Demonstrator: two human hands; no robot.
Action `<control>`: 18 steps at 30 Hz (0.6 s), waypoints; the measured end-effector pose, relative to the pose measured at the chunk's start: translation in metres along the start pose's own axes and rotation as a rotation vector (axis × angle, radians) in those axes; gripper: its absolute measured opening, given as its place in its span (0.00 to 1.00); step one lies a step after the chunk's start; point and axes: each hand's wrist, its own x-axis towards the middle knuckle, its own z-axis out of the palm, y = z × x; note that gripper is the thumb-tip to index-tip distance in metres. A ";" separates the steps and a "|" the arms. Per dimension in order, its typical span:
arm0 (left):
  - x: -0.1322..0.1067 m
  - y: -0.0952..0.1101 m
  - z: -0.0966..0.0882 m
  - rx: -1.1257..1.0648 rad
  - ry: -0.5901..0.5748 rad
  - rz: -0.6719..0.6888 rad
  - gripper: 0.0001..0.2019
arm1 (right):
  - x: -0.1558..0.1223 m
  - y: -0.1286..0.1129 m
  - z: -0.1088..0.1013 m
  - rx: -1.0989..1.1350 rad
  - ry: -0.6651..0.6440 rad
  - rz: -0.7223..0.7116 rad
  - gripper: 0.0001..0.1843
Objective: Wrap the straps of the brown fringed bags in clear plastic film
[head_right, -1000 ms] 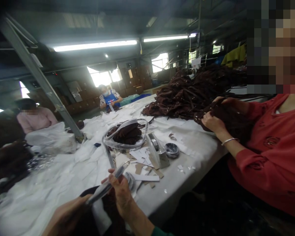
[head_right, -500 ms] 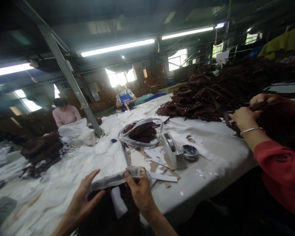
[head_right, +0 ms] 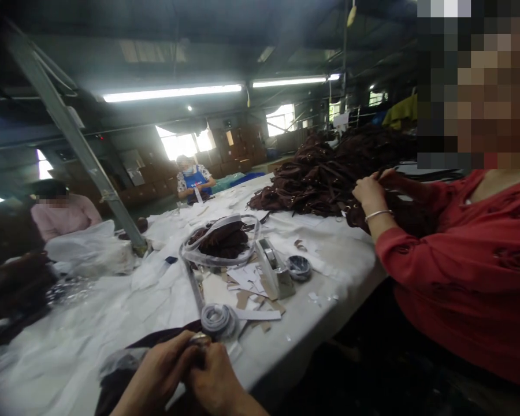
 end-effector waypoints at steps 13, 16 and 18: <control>-0.015 -0.047 0.023 0.060 0.215 -0.132 0.11 | -0.014 0.014 -0.016 0.011 0.131 0.083 0.16; -0.020 -0.051 -0.012 -0.182 0.463 -0.252 0.13 | -0.013 0.025 -0.021 -0.091 0.203 0.138 0.15; -0.023 -0.056 -0.046 -0.408 0.694 -0.321 0.15 | -0.012 0.033 -0.024 -0.139 0.212 0.143 0.16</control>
